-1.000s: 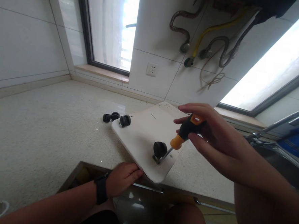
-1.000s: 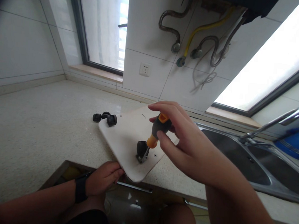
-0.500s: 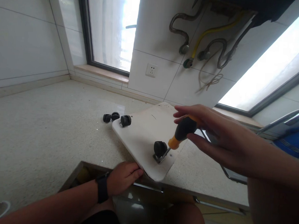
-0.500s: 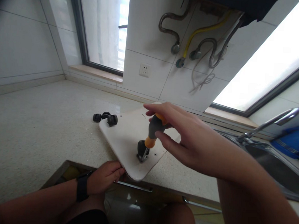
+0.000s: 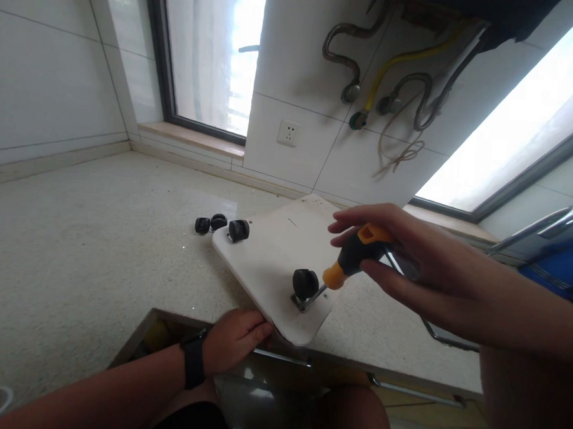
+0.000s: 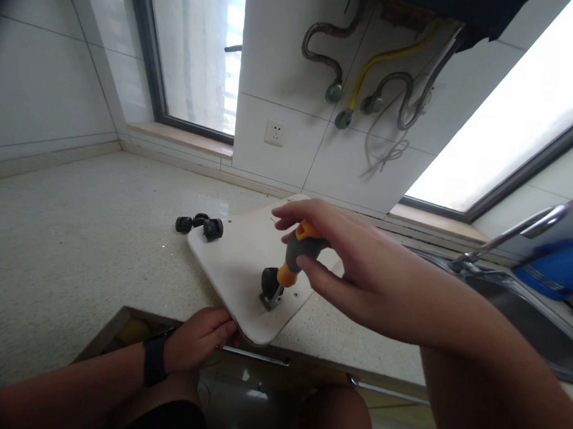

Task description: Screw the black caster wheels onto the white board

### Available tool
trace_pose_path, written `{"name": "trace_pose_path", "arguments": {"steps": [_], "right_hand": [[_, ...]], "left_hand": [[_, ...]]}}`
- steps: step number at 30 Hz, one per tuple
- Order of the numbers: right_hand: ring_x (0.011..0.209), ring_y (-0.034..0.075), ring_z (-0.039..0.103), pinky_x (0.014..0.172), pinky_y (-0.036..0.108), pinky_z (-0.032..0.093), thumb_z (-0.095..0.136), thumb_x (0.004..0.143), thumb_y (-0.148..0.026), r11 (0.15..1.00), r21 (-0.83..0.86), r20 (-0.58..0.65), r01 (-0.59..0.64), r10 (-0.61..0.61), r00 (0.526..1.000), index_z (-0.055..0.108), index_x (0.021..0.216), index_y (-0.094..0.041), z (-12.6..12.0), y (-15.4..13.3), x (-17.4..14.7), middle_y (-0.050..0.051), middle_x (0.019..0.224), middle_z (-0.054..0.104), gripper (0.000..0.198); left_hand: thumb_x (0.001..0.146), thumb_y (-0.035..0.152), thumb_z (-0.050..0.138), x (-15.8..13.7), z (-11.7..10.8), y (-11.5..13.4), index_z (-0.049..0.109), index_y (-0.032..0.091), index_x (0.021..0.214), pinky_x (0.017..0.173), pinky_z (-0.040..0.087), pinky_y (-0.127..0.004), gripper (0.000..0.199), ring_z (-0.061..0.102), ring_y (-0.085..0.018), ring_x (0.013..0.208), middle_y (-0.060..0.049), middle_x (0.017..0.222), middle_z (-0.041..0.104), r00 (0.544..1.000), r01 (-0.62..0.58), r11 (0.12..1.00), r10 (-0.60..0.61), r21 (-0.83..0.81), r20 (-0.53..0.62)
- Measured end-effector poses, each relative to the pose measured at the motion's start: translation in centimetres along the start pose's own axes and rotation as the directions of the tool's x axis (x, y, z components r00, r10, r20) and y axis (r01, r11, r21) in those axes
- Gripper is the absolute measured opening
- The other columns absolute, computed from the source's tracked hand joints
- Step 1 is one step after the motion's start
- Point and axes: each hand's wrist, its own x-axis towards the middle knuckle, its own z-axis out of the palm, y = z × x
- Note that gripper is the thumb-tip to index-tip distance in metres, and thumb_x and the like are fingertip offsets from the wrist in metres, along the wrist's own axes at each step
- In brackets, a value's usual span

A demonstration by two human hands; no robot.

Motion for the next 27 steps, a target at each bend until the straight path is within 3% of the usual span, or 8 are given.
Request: {"name": "trace_pose_path", "arguments": {"steps": [7, 9, 12, 15, 18, 22, 24, 27], "right_hand": [[0.063, 0.023, 0.066, 0.059, 0.037, 0.048, 0.068, 0.096, -0.058, 0.92, -0.343, -0.213, -0.192, 0.123, 0.969, 0.07, 0.096, -0.025, 1.0, 0.3, 1.0, 0.004, 0.077, 0.072, 0.034], [0.072, 0.026, 0.07, 0.064, 0.04, 0.052, 0.064, 0.098, -0.053, 0.916, -0.349, -0.211, -0.196, 0.126, 0.969, 0.07, 0.107, -0.023, 0.9, 0.3, 0.9, 0.008, 0.09, 0.075, 0.032], [0.106, 0.028, 0.074, 0.087, 0.043, 0.06, 0.06, 0.101, -0.036, 0.991, -0.123, -0.059, -0.049, 0.042, 0.997, 0.055, 0.146, -0.024, 0.4, 0.4, 0.4, 0.012, 0.129, 0.072, 0.047], [0.109, 0.024, 0.075, 0.09, 0.038, 0.061, 0.063, 0.101, -0.03, 0.993, 0.116, 0.033, 0.016, -0.02, 0.999, 0.055, 0.147, -0.031, 0.1, 0.8, 0.4, 0.007, 0.131, 0.074, 0.047], [0.088, 0.023, 0.077, 0.077, 0.038, 0.061, 0.073, 0.096, -0.042, 0.999, -0.001, -0.1, -0.049, 0.049, 0.994, 0.069, 0.128, -0.029, 0.7, 1.0, 0.9, 0.004, 0.108, 0.079, 0.034], [0.061, 0.024, 0.068, 0.064, 0.043, 0.057, 0.076, 0.09, -0.053, 0.938, -0.26, -0.33, -0.228, 0.135, 0.934, 0.076, 0.102, -0.021, 1.8, 0.7, 1.3, 0.005, 0.076, 0.073, 0.034], [0.072, 0.028, 0.073, 0.073, 0.049, 0.061, 0.069, 0.094, -0.05, 0.939, -0.25, -0.323, -0.237, 0.15, 0.934, 0.075, 0.114, -0.019, 1.8, 0.6, 1.1, 0.01, 0.091, 0.077, 0.037], [0.11, 0.032, 0.075, 0.09, 0.05, 0.064, 0.06, 0.101, -0.037, 0.992, -0.018, -0.173, -0.123, 0.118, 0.978, 0.058, 0.15, -0.026, 1.2, 0.8, 0.4, 0.013, 0.135, 0.071, 0.05]], "left_hand": [[0.111, 0.059, 0.039, 0.0, 0.0, 0.2, 0.073, 0.018, 0.093, 0.068, 0.048, -0.026, 0.056, 0.067, -0.018, 0.07, -0.004, 0.084, 0.079, 1.0, -0.008, 1.0, 0.008, 0.007, 0.006], [0.11, 0.059, 0.039, 0.1, -0.1, 0.3, 0.072, 0.019, 0.093, 0.069, 0.048, -0.027, 0.055, 0.067, -0.018, 0.071, -0.004, 0.083, 0.079, 1.0, -0.004, 1.0, 0.004, 0.009, 0.008], [0.11, 0.058, 0.04, 0.1, -0.1, 0.4, 0.073, 0.019, 0.093, 0.07, 0.049, -0.027, 0.054, 0.068, -0.019, 0.073, -0.004, 0.084, 0.079, 1.0, 0.009, 1.0, -0.01, 0.011, 0.009], [0.11, 0.059, 0.039, 0.1, -0.2, 0.3, 0.073, 0.019, 0.092, 0.071, 0.049, -0.027, 0.055, 0.069, -0.019, 0.074, -0.005, 0.085, 0.08, 1.0, 0.014, 1.0, -0.015, 0.015, 0.018], [0.111, 0.059, 0.038, 0.1, -0.2, 0.2, 0.073, 0.019, 0.094, 0.071, 0.05, -0.027, 0.056, 0.069, -0.018, 0.074, -0.005, 0.086, 0.08, 0.999, 0.013, 1.0, -0.013, 0.016, 0.031], [0.11, 0.059, 0.039, 0.1, -0.3, 0.3, 0.073, 0.019, 0.093, 0.071, 0.05, -0.027, 0.056, 0.069, -0.018, 0.074, -0.004, 0.087, 0.08, 0.999, 0.033, 0.999, -0.033, 0.021, 0.029], [0.111, 0.059, 0.039, 0.1, -0.3, 0.3, 0.074, 0.019, 0.093, 0.072, 0.051, -0.027, 0.056, 0.069, -0.018, 0.074, -0.004, 0.088, 0.08, 0.999, 0.025, 0.999, -0.026, 0.02, 0.033], [0.111, 0.058, 0.038, 0.1, -0.4, 0.3, 0.074, 0.019, 0.094, 0.072, 0.051, -0.027, 0.056, 0.07, -0.019, 0.076, -0.004, 0.088, 0.08, 0.999, 0.008, 1.0, -0.009, 0.028, 0.037]]}}
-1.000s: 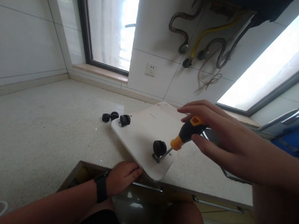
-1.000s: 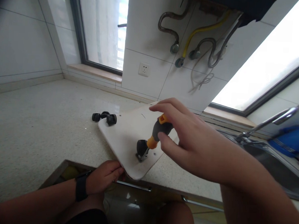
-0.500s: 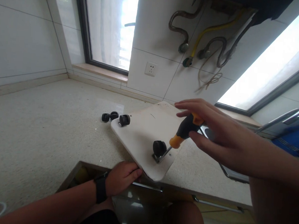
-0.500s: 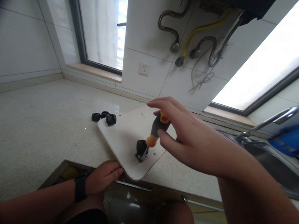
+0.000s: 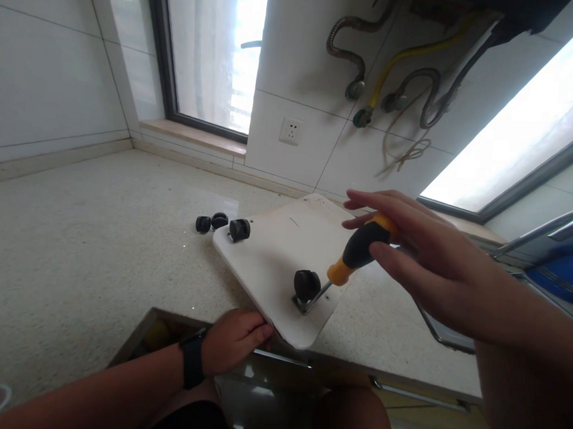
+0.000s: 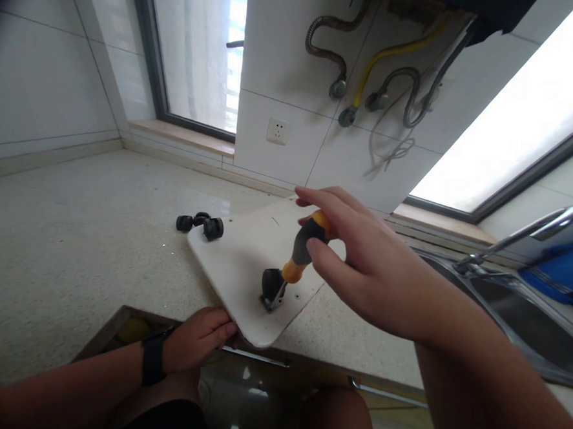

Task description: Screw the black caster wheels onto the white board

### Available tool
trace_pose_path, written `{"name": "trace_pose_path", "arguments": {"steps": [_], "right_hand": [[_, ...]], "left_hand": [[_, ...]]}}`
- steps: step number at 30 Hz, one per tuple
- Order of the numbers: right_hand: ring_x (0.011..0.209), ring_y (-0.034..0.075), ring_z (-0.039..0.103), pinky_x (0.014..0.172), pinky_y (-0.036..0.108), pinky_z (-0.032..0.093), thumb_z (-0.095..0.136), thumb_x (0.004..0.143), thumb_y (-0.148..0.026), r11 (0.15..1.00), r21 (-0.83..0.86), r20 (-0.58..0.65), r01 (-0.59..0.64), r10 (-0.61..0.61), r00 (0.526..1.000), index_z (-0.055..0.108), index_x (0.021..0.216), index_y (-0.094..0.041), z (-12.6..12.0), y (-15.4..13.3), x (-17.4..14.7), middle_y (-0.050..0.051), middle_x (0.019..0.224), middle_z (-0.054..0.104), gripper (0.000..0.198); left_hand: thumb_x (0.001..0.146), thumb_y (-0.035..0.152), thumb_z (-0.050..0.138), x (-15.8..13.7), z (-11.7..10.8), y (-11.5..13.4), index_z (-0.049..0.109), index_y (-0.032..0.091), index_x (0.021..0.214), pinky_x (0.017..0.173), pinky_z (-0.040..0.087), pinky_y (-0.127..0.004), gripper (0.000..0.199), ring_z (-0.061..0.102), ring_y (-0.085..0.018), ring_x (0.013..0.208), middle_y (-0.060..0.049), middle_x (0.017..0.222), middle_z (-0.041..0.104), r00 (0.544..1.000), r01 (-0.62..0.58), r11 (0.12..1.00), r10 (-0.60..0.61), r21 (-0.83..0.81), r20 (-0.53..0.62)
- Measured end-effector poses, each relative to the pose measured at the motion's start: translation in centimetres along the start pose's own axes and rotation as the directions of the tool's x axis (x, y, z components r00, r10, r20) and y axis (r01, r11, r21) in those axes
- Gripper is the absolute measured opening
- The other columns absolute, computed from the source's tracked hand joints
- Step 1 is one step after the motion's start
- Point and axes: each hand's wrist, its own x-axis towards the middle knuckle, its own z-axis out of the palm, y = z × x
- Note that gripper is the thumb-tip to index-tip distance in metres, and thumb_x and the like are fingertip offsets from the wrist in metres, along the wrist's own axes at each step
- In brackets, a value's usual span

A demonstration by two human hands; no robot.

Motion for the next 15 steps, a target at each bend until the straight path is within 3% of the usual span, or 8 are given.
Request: {"name": "trace_pose_path", "arguments": {"steps": [2, 4, 6, 8, 11, 13, 15], "right_hand": [[0.121, 0.029, 0.073, 0.092, 0.044, 0.065, 0.058, 0.103, -0.029, 0.979, 0.202, 0.096, 0.032, -0.052, 0.994, 0.044, 0.161, -0.036, -0.5, 0.4, -0.2, 0.009, 0.144, 0.067, 0.061], [0.113, 0.026, 0.076, 0.089, 0.041, 0.066, 0.061, 0.103, -0.028, 0.958, 0.282, 0.133, 0.052, -0.093, 0.987, 0.047, 0.158, -0.041, -0.7, 0.6, -0.1, 0.006, 0.135, 0.073, 0.058], [0.098, 0.024, 0.078, 0.083, 0.04, 0.065, 0.066, 0.101, -0.033, 0.979, 0.187, 0.084, 0.079, -0.096, 0.992, 0.062, 0.143, -0.037, -0.4, 0.6, 0.1, 0.004, 0.119, 0.078, 0.042], [0.082, 0.024, 0.077, 0.074, 0.04, 0.063, 0.071, 0.098, -0.04, 0.997, -0.012, -0.033, 0.076, -0.076, 0.997, 0.074, 0.121, -0.031, 0.2, 0.3, 0.3, 0.004, 0.1, 0.079, 0.025], [0.069, 0.025, 0.072, 0.067, 0.042, 0.06, 0.072, 0.095, -0.045, 0.973, -0.231, -0.179, 0.028, -0.071, 0.981, 0.077, 0.105, -0.024, 0.9, -0.2, 0.3, 0.006, 0.084, 0.075, 0.023], [0.079, 0.027, 0.074, 0.075, 0.046, 0.062, 0.068, 0.098, -0.043, 0.97, -0.244, -0.161, 0.021, -0.062, 0.985, 0.075, 0.119, -0.022, 0.9, -0.3, 0.1, 0.009, 0.096, 0.077, 0.031], [0.105, 0.031, 0.075, 0.088, 0.049, 0.064, 0.064, 0.1, -0.037, 0.992, -0.118, -0.049, 0.053, -0.059, 0.997, 0.059, 0.148, -0.024, 0.4, 0.0, -0.2, 0.013, 0.127, 0.073, 0.051]], "left_hand": [[0.111, 0.058, 0.039, 0.0, 0.0, 0.0, 0.074, 0.019, 0.095, 0.073, 0.051, -0.027, 0.055, 0.071, -0.019, 0.078, -0.004, 0.088, 0.08, 1.0, -0.002, 1.0, 0.002, 0.005, -0.004], [0.112, 0.058, 0.039, 0.0, 0.0, 0.0, 0.074, 0.019, 0.095, 0.073, 0.051, -0.027, 0.055, 0.071, -0.019, 0.079, -0.004, 0.088, 0.08, 1.0, -0.005, 1.0, 0.005, 0.006, -0.005], [0.111, 0.059, 0.038, 0.1, 0.0, 0.1, 0.074, 0.019, 0.094, 0.073, 0.05, -0.027, 0.057, 0.071, -0.019, 0.078, -0.004, 0.088, 0.08, 1.0, -0.013, 1.0, 0.013, 0.009, -0.003], [0.11, 0.062, 0.037, 0.1, 0.0, 0.2, 0.074, 0.019, 0.092, 0.071, 0.05, -0.027, 0.059, 0.07, -0.019, 0.076, -0.005, 0.086, 0.079, 1.0, -0.014, 1.0, 0.015, 0.023, -0.013], [0.109, 0.064, 0.037, 0.1, 0.0, 0.2, 0.073, 0.018, 0.09, 0.069, 0.049, -0.028, 0.062, 0.069, -0.019, 0.073, -0.006, 0.083, 0.079, 1.0, -0.005, 0.999, 0.006, 0.032, -0.028], [0.109, 0.064, 0.036, 0.1, 0.0, 0.3, 0.073, 0.018, 0.089, 0.07, 0.049, -0.028, 0.062, 0.069, -0.019, 0.072, -0.006, 0.082, 0.078, 1.0, 0.0, 1.0, 0.0, 0.028, -0.024], [0.109, 0.063, 0.036, 0.1, 0.0, 0.3, 0.073, 0.018, 0.091, 0.07, 0.05, -0.028, 0.062, 0.069, -0.019, 0.073, -0.006, 0.082, 0.079, 1.0, 0.001, 1.0, -0.001, 0.021, -0.016]]}}
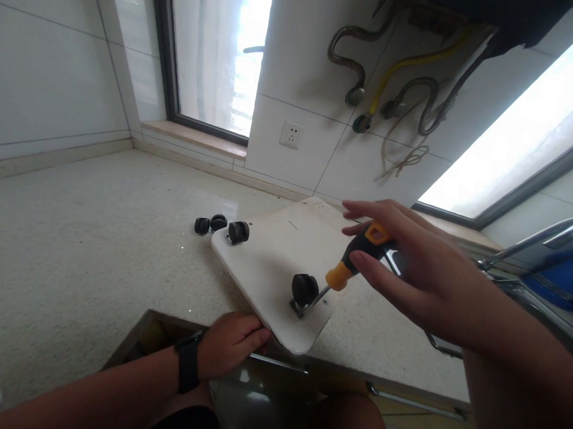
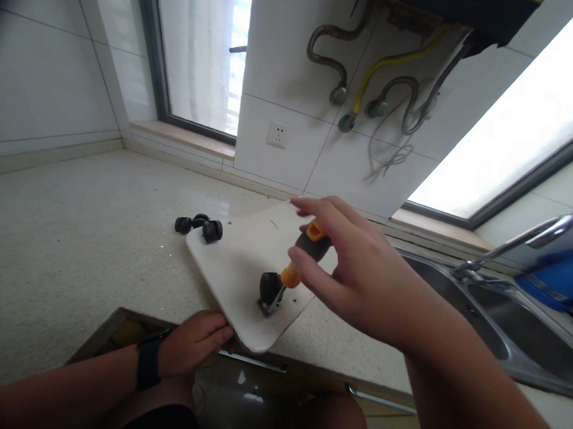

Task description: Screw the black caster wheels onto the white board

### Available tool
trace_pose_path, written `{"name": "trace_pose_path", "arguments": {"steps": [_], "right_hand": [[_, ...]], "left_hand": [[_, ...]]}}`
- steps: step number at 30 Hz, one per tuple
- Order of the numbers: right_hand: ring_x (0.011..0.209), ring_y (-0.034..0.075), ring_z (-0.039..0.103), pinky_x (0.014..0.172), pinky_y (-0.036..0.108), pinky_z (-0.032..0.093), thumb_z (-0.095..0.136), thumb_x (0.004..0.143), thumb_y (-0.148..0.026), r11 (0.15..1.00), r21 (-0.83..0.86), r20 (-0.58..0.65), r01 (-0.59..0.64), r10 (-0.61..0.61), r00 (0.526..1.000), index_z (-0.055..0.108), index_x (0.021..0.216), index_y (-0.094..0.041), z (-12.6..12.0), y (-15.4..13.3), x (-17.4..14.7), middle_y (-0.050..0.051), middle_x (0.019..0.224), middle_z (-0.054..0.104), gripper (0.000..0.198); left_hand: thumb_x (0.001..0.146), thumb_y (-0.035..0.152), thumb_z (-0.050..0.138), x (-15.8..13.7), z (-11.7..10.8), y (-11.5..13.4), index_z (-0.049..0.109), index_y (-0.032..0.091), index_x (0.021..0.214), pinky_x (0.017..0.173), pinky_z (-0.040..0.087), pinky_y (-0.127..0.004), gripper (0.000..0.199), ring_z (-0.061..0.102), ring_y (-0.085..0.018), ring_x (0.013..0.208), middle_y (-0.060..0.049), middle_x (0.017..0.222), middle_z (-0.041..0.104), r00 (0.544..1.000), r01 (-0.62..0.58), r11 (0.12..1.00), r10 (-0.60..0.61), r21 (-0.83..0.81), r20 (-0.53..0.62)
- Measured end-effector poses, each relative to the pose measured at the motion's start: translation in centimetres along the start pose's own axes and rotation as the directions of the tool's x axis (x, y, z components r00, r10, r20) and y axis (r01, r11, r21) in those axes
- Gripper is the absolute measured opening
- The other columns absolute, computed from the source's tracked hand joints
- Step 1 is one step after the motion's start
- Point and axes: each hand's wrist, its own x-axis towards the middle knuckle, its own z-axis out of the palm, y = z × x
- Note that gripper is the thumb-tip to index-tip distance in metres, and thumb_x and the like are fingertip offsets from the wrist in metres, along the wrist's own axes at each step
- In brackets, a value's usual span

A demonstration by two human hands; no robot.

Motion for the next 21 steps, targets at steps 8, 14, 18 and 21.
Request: {"name": "trace_pose_path", "arguments": {"steps": [8, 14, 18, 21], "right_hand": [[0.103, 0.022, 0.078, 0.088, 0.037, 0.066, 0.07, 0.1, -0.026, 0.931, 0.362, 0.187, 0.049, -0.124, 0.974, 0.059, 0.145, -0.038, -1.0, 1.3, -0.1, 0.002, 0.124, 0.077, 0.048], [0.065, 0.022, 0.07, 0.064, 0.041, 0.059, 0.08, 0.089, -0.05, 0.997, -0.074, -0.17, 0.001, -0.013, 0.985, 0.077, 0.109, -0.026, 0.8, 0.2, 0.1, 0.002, 0.079, 0.074, 0.031], [0.099, 0.027, 0.078, 0.083, 0.044, 0.065, 0.069, 0.099, -0.043, 0.985, 0.161, -0.042, -0.056, 0.063, 0.997, 0.063, 0.145, -0.031, 0.6, 0.6, -0.5, 0.008, 0.118, 0.077, 0.048], [0.131, 0.03, 0.069, 0.097, 0.045, 0.066, 0.062, 0.104, -0.03, 0.861, 0.501, 0.137, -0.081, 0.014, 0.991, 0.043, 0.162, -0.044, 0.0, 1.2, -1.0, 0.006, 0.149, 0.066, 0.063]], "left_hand": [[0.109, 0.065, 0.034, 0.0, -0.1, 0.2, 0.073, 0.019, 0.092, 0.07, 0.05, -0.027, 0.063, 0.069, -0.02, 0.075, -0.006, 0.086, 0.079, 1.0, -0.002, 1.0, 0.002, 0.006, 0.01], [0.109, 0.065, 0.036, 0.1, -0.1, -0.1, 0.074, 0.019, 0.093, 0.07, 0.05, -0.027, 0.063, 0.07, -0.019, 0.076, -0.006, 0.086, 0.079, 1.0, 0.003, 1.0, -0.003, -0.003, 0.016], [0.109, 0.066, 0.035, 0.1, -0.2, -0.1, 0.074, 0.019, 0.095, 0.071, 0.05, -0.027, 0.063, 0.07, -0.019, 0.075, -0.006, 0.086, 0.08, 1.0, -0.002, 1.0, 0.003, -0.025, 0.027], [0.11, 0.064, 0.035, 0.1, -0.2, -0.1, 0.074, 0.019, 0.096, 0.072, 0.05, -0.027, 0.062, 0.07, -0.019, 0.075, -0.005, 0.086, 0.08, 0.999, -0.005, 0.999, 0.006, -0.034, 0.032]]}}
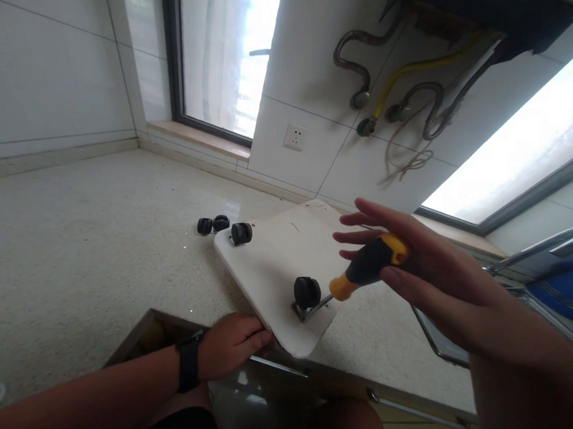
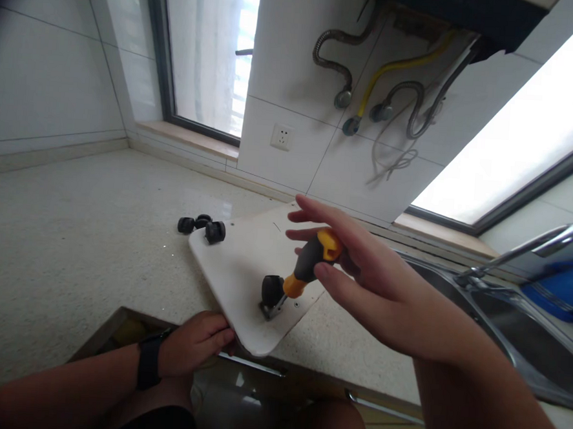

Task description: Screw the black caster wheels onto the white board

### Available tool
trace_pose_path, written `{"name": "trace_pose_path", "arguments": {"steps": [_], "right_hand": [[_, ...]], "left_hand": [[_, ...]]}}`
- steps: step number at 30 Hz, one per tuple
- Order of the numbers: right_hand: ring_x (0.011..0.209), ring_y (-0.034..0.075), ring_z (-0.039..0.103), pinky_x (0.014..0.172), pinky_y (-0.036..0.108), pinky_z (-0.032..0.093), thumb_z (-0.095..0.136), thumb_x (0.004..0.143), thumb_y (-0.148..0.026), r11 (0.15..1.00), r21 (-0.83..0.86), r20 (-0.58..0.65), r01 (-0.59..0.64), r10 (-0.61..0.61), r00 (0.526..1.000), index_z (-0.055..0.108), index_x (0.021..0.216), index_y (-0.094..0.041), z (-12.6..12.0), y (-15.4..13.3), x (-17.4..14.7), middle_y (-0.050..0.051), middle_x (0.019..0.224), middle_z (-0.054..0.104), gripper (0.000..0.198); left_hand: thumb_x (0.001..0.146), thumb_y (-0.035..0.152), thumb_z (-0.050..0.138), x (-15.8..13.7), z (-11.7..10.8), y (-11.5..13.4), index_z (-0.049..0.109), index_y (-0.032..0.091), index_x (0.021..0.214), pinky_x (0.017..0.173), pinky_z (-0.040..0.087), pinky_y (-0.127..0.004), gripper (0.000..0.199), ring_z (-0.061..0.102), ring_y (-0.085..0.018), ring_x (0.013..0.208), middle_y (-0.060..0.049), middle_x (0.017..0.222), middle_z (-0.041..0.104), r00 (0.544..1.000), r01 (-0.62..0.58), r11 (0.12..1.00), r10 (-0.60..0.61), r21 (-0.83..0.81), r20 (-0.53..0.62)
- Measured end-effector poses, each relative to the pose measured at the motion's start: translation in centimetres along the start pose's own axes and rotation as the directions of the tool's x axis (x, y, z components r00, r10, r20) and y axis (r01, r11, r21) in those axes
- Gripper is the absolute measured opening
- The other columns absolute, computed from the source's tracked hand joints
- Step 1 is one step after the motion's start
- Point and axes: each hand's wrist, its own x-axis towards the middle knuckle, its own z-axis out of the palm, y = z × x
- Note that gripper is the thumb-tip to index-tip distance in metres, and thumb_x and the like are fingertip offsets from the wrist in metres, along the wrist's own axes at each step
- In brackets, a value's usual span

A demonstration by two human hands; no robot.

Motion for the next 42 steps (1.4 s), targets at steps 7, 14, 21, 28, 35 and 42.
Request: {"name": "trace_pose_path", "arguments": {"steps": [7, 14, 21, 28, 35, 42], "right_hand": [[0.113, 0.026, 0.077, 0.088, 0.041, 0.07, 0.073, 0.098, -0.025, 0.972, 0.231, -0.153, 0.039, -0.003, 0.988, 0.064, 0.145, -0.039, 1.4, 0.9, 0.1, 0.004, 0.124, 0.077, 0.049], [0.076, 0.023, 0.073, 0.075, 0.044, 0.067, 0.081, 0.091, -0.042, 0.981, -0.171, -0.5, -0.095, -0.004, 0.866, 0.075, 0.105, -0.029, 3.2, 1.0, 0.1, 0.003, 0.087, 0.071, 0.019], [0.137, 0.031, 0.065, 0.108, 0.059, 0.058, 0.062, 0.104, -0.025, 0.86, 0.507, 0.024, -0.052, 0.046, 0.999, 0.046, 0.154, -0.046, 1.4, 2.5, -0.6, 0.004, 0.157, 0.06, 0.057], [0.101, 0.026, 0.081, 0.085, 0.043, 0.07, 0.082, 0.091, -0.02, 0.936, 0.345, -0.124, 0.068, -0.026, 0.992, 0.065, 0.136, -0.037, 2.0, 2.1, 0.1, 0.003, 0.113, 0.079, 0.051], [0.076, 0.02, 0.066, 0.072, 0.04, 0.064, 0.09, 0.082, -0.036, 0.998, -0.065, -0.527, 0.002, -0.036, 0.849, 0.068, 0.103, -0.031, 4.5, 2.1, 0.6, -0.001, 0.092, 0.066, 0.031], [0.135, 0.034, 0.066, 0.109, 0.059, 0.059, 0.064, 0.104, -0.03, 0.772, 0.635, -0.019, -0.028, 0.052, 0.998, 0.06, 0.148, -0.039, 2.7, 2.3, 0.3, 0.006, 0.159, 0.057, 0.044]], "left_hand": [[0.11, 0.065, 0.036, -0.1, 0.2, -0.1, 0.074, 0.018, 0.094, 0.069, 0.05, -0.027, 0.062, 0.069, -0.019, 0.074, -0.005, 0.084, 0.079, 1.0, -0.004, 1.0, 0.005, 0.027, -0.03], [0.11, 0.062, 0.039, 0.0, 0.2, -0.1, 0.075, 0.018, 0.093, 0.069, 0.049, -0.027, 0.06, 0.068, -0.018, 0.071, -0.005, 0.084, 0.08, 0.999, -0.013, 1.0, 0.013, 0.0, -0.03], [0.11, 0.065, 0.036, 0.0, 0.1, -0.1, 0.075, 0.018, 0.093, 0.07, 0.049, -0.027, 0.063, 0.068, -0.019, 0.072, -0.005, 0.084, 0.079, 1.0, -0.004, 1.0, 0.005, 0.005, -0.023], [0.11, 0.066, 0.036, -0.1, 0.2, -0.2, 0.075, 0.018, 0.093, 0.07, 0.049, -0.027, 0.063, 0.069, -0.019, 0.073, -0.005, 0.084, 0.079, 1.0, -0.003, 1.0, 0.003, 0.012, -0.025], [0.11, 0.065, 0.036, 0.0, 0.2, -0.4, 0.076, 0.018, 0.093, 0.07, 0.049, -0.027, 0.064, 0.07, -0.018, 0.072, -0.005, 0.085, 0.08, 0.999, -0.029, 0.999, 0.03, 0.024, -0.03], [0.11, 0.064, 0.036, 0.0, 0.1, -0.3, 0.075, 0.018, 0.093, 0.071, 0.05, -0.027, 0.063, 0.07, -0.018, 0.071, -0.005, 0.085, 0.08, 0.999, -0.035, 0.999, 0.035, 0.005, -0.019]]}}
